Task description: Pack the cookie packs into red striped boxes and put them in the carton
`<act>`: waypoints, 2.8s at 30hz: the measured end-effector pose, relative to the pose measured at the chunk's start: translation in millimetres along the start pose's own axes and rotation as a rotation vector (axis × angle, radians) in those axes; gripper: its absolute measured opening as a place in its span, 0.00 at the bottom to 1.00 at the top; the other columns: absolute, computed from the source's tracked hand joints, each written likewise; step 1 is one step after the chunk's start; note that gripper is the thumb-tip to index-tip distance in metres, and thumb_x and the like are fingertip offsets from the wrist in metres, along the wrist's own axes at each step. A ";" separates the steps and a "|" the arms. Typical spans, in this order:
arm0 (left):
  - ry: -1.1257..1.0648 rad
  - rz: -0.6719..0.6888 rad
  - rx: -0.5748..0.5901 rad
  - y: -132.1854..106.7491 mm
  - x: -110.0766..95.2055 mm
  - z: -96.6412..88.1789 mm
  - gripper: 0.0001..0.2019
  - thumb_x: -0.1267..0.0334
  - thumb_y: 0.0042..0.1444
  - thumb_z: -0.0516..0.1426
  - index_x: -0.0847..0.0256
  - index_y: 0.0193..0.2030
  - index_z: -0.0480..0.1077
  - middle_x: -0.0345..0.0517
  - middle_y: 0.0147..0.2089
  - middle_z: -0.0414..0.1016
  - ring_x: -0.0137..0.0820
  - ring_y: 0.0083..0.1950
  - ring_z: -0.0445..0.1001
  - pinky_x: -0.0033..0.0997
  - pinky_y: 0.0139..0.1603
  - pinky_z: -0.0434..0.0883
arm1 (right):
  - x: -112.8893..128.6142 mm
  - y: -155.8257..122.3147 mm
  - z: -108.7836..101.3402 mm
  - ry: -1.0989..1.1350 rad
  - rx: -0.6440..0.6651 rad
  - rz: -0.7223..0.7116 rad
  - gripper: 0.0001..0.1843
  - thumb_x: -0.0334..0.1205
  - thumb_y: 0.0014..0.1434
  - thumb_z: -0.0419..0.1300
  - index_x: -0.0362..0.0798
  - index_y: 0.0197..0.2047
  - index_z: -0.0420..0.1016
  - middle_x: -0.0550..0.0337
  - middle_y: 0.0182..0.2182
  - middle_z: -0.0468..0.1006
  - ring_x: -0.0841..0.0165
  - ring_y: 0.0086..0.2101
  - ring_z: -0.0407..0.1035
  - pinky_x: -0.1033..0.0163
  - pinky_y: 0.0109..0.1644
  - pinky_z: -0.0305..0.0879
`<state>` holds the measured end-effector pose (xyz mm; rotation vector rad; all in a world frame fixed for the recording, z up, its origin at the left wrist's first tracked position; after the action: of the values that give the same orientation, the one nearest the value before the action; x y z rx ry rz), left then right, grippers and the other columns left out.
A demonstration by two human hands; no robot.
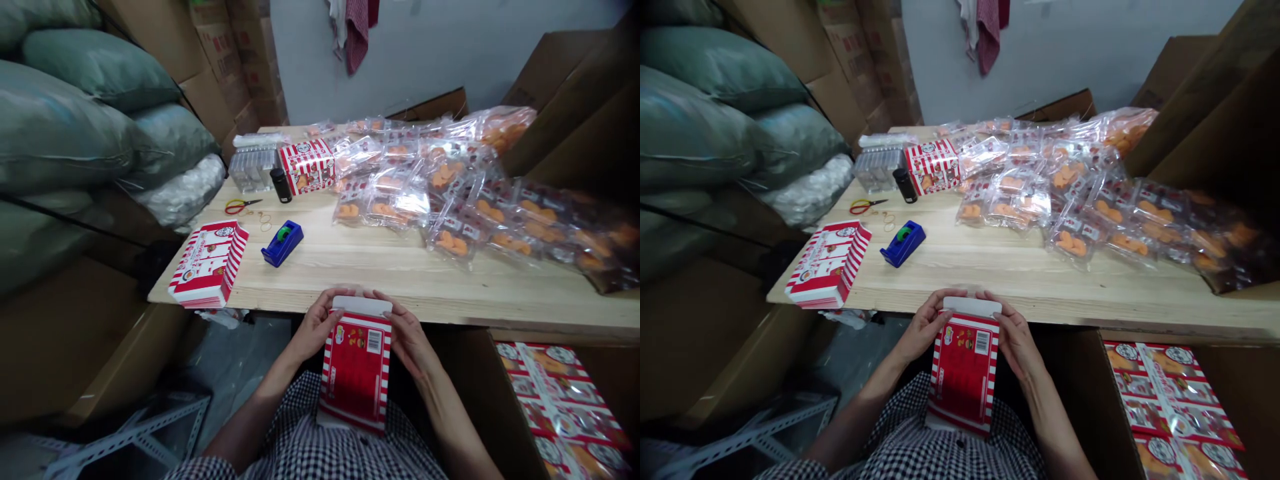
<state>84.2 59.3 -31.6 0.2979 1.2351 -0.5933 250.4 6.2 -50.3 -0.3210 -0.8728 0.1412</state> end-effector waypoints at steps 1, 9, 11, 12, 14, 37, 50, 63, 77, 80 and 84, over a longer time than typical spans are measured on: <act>-0.006 -0.013 0.019 -0.8 1.6 1.0 0.19 0.59 0.64 0.58 0.57 0.60 0.67 0.54 0.65 0.69 0.42 0.61 0.72 0.39 0.58 0.70 | -2.7 0.5 -4.4 -0.016 -0.027 0.005 0.19 0.41 0.56 0.67 0.53 0.53 0.80 0.54 0.58 0.77 0.54 0.59 0.70 0.48 0.65 0.63; 0.064 -0.063 -0.006 -3.0 12.3 -15.7 0.10 0.59 0.61 0.61 0.62 0.44 0.79 0.55 0.58 0.77 0.44 0.59 0.75 0.45 0.60 0.70 | -5.6 -10.4 -14.8 -0.077 0.083 -0.055 0.09 0.43 0.57 0.65 0.53 0.41 0.84 0.53 0.56 0.79 0.53 0.60 0.68 0.48 0.65 0.61; 0.059 -0.082 -0.024 -2.4 14.9 -20.4 0.10 0.59 0.59 0.62 0.62 0.44 0.79 0.55 0.56 0.79 0.44 0.58 0.77 0.47 0.60 0.70 | -5.3 -13.1 -11.8 -0.049 0.147 -0.049 0.13 0.46 0.59 0.63 0.52 0.44 0.84 0.51 0.58 0.77 0.52 0.63 0.64 0.48 0.67 0.59; 0.065 -0.085 -0.028 -2.0 15.1 -21.8 0.10 0.59 0.59 0.62 0.61 0.44 0.80 0.54 0.56 0.79 0.44 0.58 0.77 0.48 0.60 0.70 | -5.5 -14.0 -10.4 -0.035 0.170 -0.039 0.15 0.46 0.59 0.62 0.51 0.46 0.84 0.51 0.60 0.75 0.52 0.63 0.63 0.48 0.67 0.58; 0.106 -0.073 -0.027 -1.7 12.8 -22.8 0.11 0.59 0.60 0.62 0.60 0.46 0.80 0.53 0.57 0.78 0.44 0.59 0.75 0.49 0.63 0.68 | -6.7 -14.3 -8.7 -0.023 0.185 -0.005 0.17 0.45 0.59 0.63 0.51 0.50 0.82 0.51 0.62 0.73 0.53 0.64 0.63 0.48 0.68 0.57; 0.088 -0.096 -0.021 0.1 15.5 -13.3 0.16 0.58 0.61 0.60 0.60 0.53 0.78 0.52 0.56 0.79 0.46 0.58 0.76 0.46 0.60 0.71 | -18.0 8.7 -6.4 -0.143 0.011 0.062 0.12 0.41 0.52 0.70 0.53 0.42 0.85 0.55 0.45 0.85 0.55 0.47 0.78 0.54 0.54 0.72; 0.279 -0.013 0.118 -2.0 4.0 -21.3 0.13 0.58 0.63 0.58 0.54 0.50 0.80 0.50 0.63 0.73 0.43 0.67 0.67 0.49 0.69 0.60 | -7.1 -5.3 -24.3 -0.408 0.149 -0.068 0.12 0.47 0.62 0.64 0.55 0.46 0.84 0.54 0.60 0.75 0.55 0.63 0.64 0.47 0.67 0.57; 0.331 -0.162 0.333 18.4 -13.6 -2.8 0.20 0.55 0.59 0.63 0.61 0.56 0.76 0.55 0.54 0.79 0.40 0.52 0.78 0.37 0.52 0.72 | 24.8 5.7 6.3 -0.653 0.338 -0.003 0.18 0.47 0.61 0.66 0.54 0.53 0.80 0.54 0.53 0.81 0.59 0.50 0.77 0.52 0.54 0.72; 0.557 -0.082 0.223 27.9 -7.5 -10.2 0.16 0.56 0.64 0.56 0.59 0.51 0.80 0.48 0.41 0.84 0.37 0.39 0.79 0.31 0.39 0.74 | 12.5 21.7 -4.1 -0.632 0.123 -0.061 0.15 0.51 0.56 0.68 0.51 0.43 0.85 0.57 0.33 0.86 0.61 0.34 0.79 0.59 0.37 0.74; 0.641 0.016 0.220 18.3 -17.3 -6.7 0.16 0.57 0.66 0.54 0.57 0.54 0.78 0.48 0.45 0.83 0.37 0.43 0.79 0.32 0.43 0.74 | 11.2 13.8 -5.8 -0.668 0.080 -0.099 0.15 0.51 0.56 0.68 0.52 0.42 0.86 0.57 0.35 0.86 0.59 0.36 0.78 0.58 0.39 0.74; 0.664 0.054 0.307 4.9 -26.1 -4.0 0.19 0.59 0.68 0.52 0.55 0.62 0.72 0.48 0.54 0.80 0.38 0.51 0.78 0.35 0.53 0.72 | 11.5 2.4 -1.5 -0.672 0.094 -0.113 0.15 0.51 0.61 0.64 0.55 0.46 0.84 0.57 0.39 0.86 0.58 0.40 0.78 0.56 0.44 0.73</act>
<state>78.4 72.3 -8.8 0.8320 1.7627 -0.6612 258.9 11.0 -43.6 -0.1305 -1.5413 0.1886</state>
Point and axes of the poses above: each hand's wrist, its own y-axis towards the middle knuckle, its own z-axis out of the palm, x = y × z, the point moved 7 cm from there along y, towards the middle knuckle
